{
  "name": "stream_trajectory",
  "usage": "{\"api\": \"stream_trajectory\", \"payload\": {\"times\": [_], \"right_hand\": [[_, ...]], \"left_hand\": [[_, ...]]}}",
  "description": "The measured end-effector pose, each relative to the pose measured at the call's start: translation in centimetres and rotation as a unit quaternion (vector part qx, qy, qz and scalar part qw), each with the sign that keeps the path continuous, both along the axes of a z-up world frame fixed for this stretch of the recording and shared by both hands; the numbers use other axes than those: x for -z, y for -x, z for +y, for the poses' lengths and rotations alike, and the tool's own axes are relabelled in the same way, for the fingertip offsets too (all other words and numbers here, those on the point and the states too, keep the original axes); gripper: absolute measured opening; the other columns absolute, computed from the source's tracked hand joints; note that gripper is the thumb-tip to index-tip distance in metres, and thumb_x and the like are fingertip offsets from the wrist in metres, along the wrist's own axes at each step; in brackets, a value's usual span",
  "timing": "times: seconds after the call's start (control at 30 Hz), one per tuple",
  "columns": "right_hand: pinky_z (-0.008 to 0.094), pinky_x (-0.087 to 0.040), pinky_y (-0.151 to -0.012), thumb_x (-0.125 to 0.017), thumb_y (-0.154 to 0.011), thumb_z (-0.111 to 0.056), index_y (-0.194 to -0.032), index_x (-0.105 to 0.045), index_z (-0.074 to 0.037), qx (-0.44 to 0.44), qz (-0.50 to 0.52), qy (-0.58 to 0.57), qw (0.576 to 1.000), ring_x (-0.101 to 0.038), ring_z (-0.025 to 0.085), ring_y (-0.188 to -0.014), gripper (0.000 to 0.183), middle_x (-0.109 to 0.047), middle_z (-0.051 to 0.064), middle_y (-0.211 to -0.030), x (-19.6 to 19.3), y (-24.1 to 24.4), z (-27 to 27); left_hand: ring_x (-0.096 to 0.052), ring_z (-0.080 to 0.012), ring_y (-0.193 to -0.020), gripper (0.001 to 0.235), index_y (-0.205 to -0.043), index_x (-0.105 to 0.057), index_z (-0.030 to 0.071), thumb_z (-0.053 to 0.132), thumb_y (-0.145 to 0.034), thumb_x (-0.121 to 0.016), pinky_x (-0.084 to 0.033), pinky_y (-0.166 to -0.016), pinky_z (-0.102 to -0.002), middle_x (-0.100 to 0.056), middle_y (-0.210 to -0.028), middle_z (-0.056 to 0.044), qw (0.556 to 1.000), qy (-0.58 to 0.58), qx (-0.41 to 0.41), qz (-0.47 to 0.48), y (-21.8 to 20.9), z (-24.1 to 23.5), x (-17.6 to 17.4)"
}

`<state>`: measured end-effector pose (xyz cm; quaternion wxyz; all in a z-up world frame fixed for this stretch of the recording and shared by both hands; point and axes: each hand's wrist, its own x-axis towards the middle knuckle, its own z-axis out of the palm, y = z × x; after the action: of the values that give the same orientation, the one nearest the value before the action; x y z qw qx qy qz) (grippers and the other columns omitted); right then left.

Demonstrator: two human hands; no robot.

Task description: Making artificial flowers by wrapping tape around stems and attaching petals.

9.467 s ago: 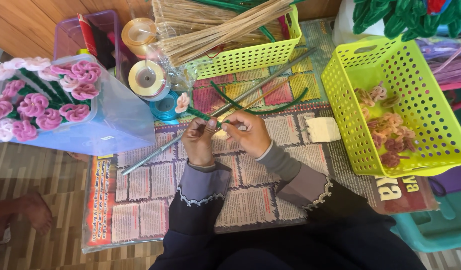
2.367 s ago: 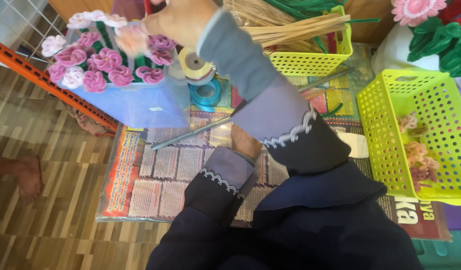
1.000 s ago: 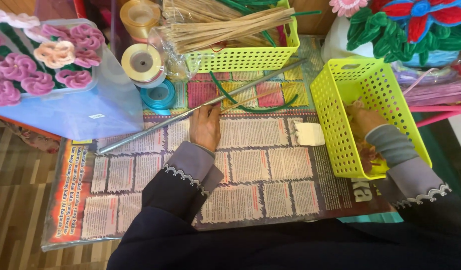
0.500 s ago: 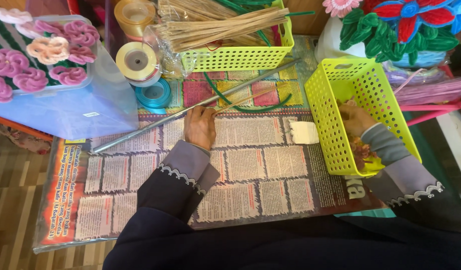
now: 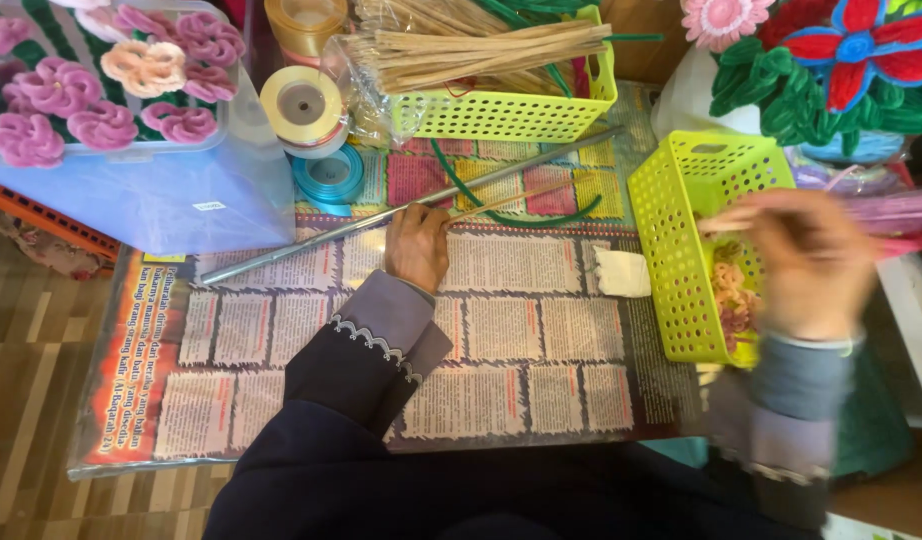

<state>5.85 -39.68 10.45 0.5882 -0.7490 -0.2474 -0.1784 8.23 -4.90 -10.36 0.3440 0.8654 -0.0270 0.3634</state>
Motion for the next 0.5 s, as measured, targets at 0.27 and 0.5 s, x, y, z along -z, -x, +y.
{"api": "stream_trajectory", "payload": {"times": [0.27,0.5], "right_hand": [[0.033,-0.055,-0.070,-0.069,-0.091,0.001,-0.102,-0.073,-0.005,-0.062,-0.012,0.280,0.958,-0.069,0.022,-0.079,0.013,-0.071,0.010,-0.090,14.3,-11.0,15.4],[0.037,-0.055,-0.071,-0.064,-0.093,0.004,-0.113,-0.072,-0.010,-0.154,-0.119,0.225,0.955,-0.069,0.026,-0.082,0.026,-0.067,0.013,-0.095,8.7,-15.5,25.9]], "left_hand": [[-0.059,-0.0356,-0.099,0.014,-0.098,-0.072,0.009,0.002,-0.086,-0.072,-0.048,-0.086,-0.048,-0.063,-0.101,-0.012,1.000,0.007,-0.005,-0.029,-0.8,0.2,1.6],[-0.059,-0.0364,-0.103,0.023,-0.101,-0.072,0.009,0.002,-0.080,-0.071,-0.049,-0.086,-0.048,-0.064,-0.105,-0.013,1.000,0.011,0.000,-0.005,-0.1,0.2,0.6]]}}
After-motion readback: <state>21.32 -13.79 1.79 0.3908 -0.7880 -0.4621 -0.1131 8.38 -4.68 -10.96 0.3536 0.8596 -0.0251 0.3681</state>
